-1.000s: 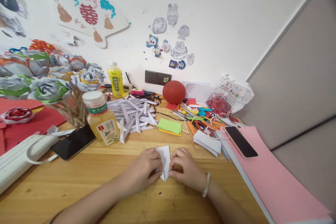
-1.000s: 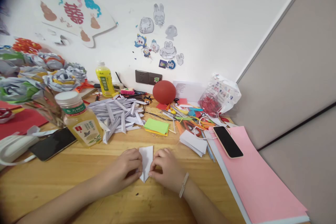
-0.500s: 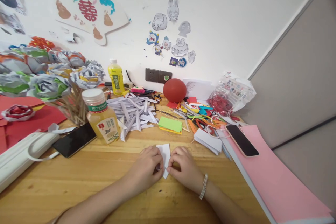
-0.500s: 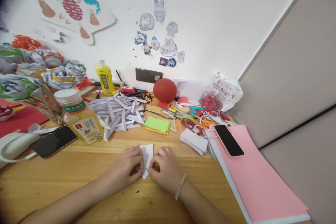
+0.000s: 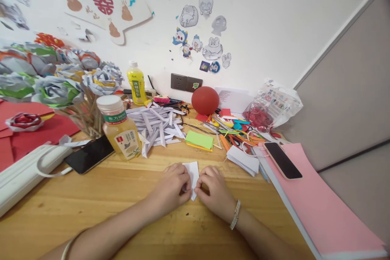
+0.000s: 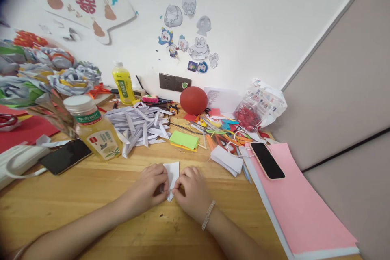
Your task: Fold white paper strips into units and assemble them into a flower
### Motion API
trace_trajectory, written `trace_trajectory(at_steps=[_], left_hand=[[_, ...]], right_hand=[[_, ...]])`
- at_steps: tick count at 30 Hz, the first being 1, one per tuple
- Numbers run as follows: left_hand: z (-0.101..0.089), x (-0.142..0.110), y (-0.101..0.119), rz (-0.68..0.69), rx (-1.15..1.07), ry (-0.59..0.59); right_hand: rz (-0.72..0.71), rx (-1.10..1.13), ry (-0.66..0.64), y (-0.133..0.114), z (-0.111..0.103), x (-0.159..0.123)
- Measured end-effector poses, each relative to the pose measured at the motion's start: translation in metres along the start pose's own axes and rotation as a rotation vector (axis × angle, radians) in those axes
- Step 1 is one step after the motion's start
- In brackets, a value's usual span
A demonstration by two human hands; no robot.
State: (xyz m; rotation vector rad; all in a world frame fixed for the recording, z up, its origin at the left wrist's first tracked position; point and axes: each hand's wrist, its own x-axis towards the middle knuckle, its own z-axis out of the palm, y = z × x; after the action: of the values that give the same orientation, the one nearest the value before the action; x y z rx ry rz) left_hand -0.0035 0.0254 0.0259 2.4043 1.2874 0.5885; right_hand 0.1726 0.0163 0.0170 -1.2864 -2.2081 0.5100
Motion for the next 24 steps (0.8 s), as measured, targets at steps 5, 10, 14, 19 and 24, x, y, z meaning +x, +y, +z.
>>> trace_trajectory(at_steps=[5, 10, 14, 19, 24], left_hand=[[0.000, 0.001, 0.001, -0.003, 0.051, -0.017], [-0.003, 0.000, 0.000, -0.007, 0.045, -0.028], [-0.006, 0.000, 0.001, -0.017, 0.007, -0.061], [-0.010, 0.003, 0.001, -0.009, -0.043, -0.073], [-0.009, 0.004, 0.002, -0.031, -0.028, -0.072]], right_hand=[[0.009, -0.030, -0.009, -0.001, 0.000, 0.000], [0.005, -0.059, -0.016, -0.003, -0.002, 0.000], [-0.001, -0.071, -0.010, -0.004, -0.003, 0.001], [-0.006, -0.074, -0.038, -0.003, -0.004, 0.000], [-0.018, -0.077, -0.039, -0.002, -0.003, 0.000]])
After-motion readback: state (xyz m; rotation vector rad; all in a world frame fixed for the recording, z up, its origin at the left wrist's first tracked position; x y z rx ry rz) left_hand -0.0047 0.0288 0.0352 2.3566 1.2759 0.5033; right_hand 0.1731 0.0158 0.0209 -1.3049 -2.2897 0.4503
